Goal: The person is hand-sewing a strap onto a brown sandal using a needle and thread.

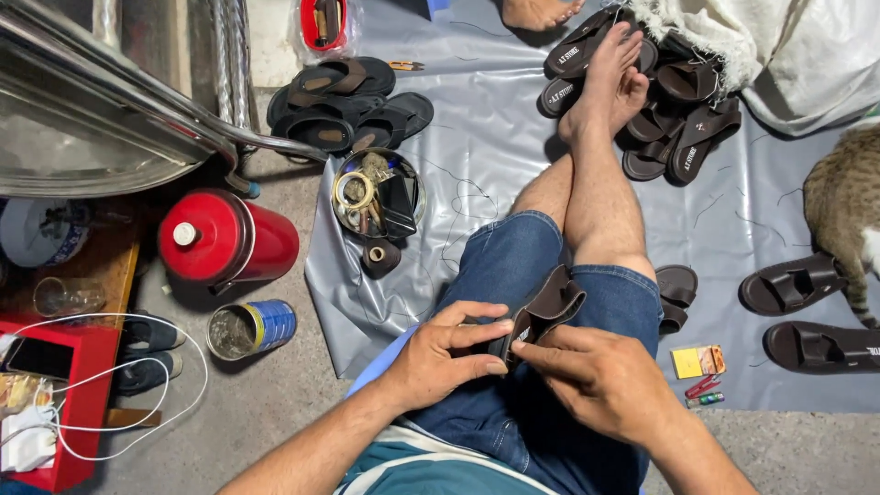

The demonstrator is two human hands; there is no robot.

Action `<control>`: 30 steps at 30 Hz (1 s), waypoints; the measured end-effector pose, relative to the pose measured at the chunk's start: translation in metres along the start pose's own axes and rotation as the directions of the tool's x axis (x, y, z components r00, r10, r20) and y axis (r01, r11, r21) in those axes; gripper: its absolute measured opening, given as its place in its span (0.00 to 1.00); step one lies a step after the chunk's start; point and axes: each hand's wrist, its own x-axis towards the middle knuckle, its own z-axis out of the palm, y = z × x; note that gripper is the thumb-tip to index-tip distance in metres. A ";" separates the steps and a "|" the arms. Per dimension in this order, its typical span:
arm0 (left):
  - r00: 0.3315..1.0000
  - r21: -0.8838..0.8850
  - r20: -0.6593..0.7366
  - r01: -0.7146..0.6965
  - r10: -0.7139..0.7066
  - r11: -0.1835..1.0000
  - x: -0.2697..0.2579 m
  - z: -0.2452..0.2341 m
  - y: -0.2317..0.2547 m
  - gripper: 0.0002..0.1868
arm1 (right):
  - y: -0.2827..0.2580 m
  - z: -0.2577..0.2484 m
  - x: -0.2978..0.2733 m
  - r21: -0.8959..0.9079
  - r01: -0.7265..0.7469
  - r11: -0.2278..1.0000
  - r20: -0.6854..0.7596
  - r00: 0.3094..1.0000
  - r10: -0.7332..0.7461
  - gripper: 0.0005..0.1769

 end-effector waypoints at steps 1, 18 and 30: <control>1.000 0.000 0.007 0.007 -0.007 1.000 0.000 0.000 0.000 0.20 | 0.000 0.000 -0.003 -0.102 0.017 0.995 0.005 1.000 -0.016 0.47; 0.824 0.420 0.030 0.504 -0.566 0.755 -0.023 -0.042 0.040 0.08 | -0.022 0.036 -0.041 0.452 -0.025 0.892 -0.075 0.995 0.066 0.43; 0.966 0.455 -0.090 0.257 -0.243 0.853 -0.005 -0.012 0.054 0.11 | -0.019 0.030 -0.030 0.712 0.007 0.702 -0.069 0.996 0.061 0.40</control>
